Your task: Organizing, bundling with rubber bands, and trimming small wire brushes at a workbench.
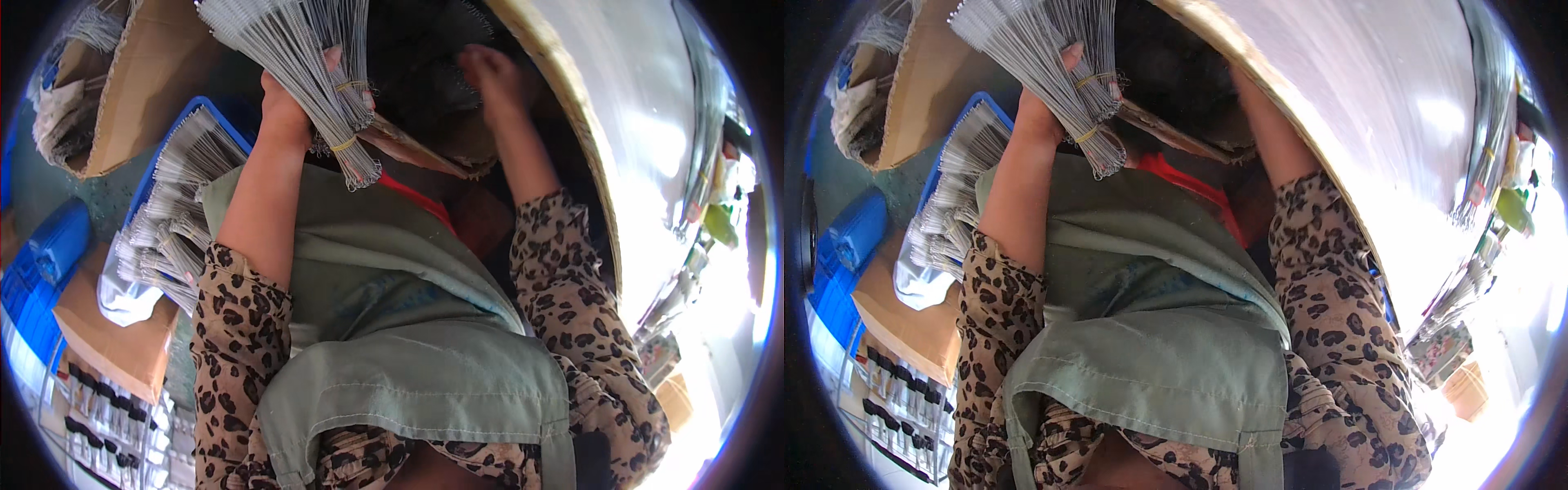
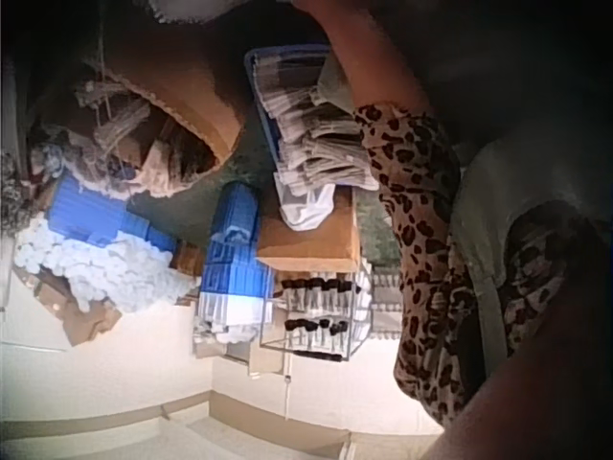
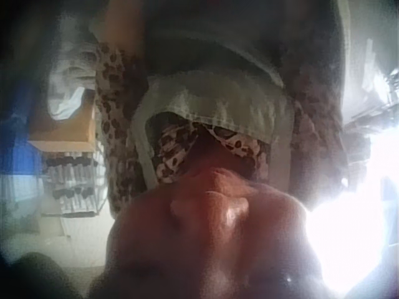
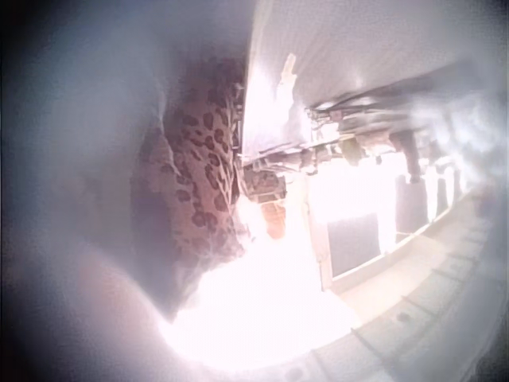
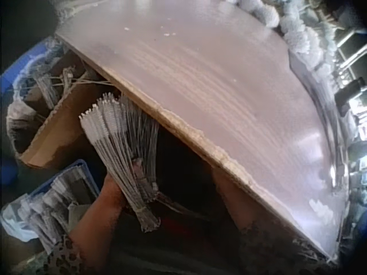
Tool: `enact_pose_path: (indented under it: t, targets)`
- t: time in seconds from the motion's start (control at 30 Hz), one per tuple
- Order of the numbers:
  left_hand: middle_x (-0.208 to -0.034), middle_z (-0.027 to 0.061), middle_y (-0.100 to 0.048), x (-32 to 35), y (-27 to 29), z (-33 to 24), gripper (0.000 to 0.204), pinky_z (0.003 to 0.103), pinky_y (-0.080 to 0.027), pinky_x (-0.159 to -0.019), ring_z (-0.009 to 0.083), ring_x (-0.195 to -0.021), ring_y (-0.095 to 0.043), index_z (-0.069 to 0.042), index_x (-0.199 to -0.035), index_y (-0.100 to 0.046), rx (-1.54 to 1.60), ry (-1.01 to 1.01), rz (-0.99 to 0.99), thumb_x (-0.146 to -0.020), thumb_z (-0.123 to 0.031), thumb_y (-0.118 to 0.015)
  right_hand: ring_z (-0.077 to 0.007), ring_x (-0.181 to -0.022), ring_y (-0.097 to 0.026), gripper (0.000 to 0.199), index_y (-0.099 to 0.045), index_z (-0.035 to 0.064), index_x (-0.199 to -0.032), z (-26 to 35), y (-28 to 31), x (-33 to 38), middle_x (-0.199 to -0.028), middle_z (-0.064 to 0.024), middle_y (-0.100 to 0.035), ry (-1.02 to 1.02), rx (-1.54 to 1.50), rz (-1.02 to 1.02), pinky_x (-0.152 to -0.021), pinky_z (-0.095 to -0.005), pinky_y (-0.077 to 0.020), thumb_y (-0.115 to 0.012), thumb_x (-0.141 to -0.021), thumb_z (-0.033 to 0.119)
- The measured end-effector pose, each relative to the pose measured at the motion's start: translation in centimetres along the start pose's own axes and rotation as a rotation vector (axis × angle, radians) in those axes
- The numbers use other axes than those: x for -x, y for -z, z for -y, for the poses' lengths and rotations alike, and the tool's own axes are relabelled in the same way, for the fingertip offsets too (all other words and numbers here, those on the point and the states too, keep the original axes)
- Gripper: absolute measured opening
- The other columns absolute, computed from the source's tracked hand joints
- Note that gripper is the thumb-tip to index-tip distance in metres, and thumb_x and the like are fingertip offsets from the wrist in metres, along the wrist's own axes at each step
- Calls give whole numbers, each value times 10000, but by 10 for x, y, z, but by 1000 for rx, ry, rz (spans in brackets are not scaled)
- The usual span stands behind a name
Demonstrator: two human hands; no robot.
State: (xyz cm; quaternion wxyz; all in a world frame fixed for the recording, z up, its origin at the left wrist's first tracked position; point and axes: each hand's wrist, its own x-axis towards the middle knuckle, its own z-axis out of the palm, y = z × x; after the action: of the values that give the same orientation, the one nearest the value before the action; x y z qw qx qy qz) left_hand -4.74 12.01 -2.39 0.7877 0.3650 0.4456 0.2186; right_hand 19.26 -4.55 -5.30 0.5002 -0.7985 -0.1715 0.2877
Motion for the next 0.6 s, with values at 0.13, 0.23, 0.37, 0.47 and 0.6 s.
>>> enact_pose_path:
  t: [0.13,0.23,0.37,0.47,0.6]
  targets:
    - [-966,97,-622,6,5,-5,458,342,-508,-758,191,-872,-595,35,-1062,-576,18,-42,-157,-711,-159,-798,-141,-861,-631,235,-607,11,-1085,57,-38,73,-939,-68,-662,56,-4,312,-758,-254,-506,-554,-922,171]
    - [-980,99,-626,5,7,-3,472,336,-497,-786,191,-884,-591,39,-1076,-576,33,-63,-132,-713,-165,-797,-159,-798,-661,170,-633,54,-972,85,-53,112,-871,-80,-677,75,47,307,-753,-270,-494,-586,-872,184]
    - [-1001,98,-626,3,1,-5,468,326,-492,-796,189,-888,-589,41,-1086,-576,-51,-84,-157,-723,-161,-792,-226,-833,-619,341,-556,27,-1083,111,-66,152,-900,-130,-613,271,179,304,-734,-321,-496,-667,-812,201]
    - [-1003,93,-625,3,-1,-6,489,334,-497,-783,187,-883,-589,41,-1103,-567,-98,-53,-179,-721,-163,-793,-273,-843,-573,505,-482,8,-1154,112,-83,165,-939,-156,-553,447,303,289,-735,-359,-488,-721,-761,213]
    - [-1013,97,-620,4,3,-4,517,351,-504,-771,196,-874,-590,40,-1114,-556,44,-44,-157,-710,-168,-802,-337,-916,-555,650,-403,-3,-1220,110,-91,182,-1043,-201,-517,540,402,279,-802,-402,-472,-752,-723,230]
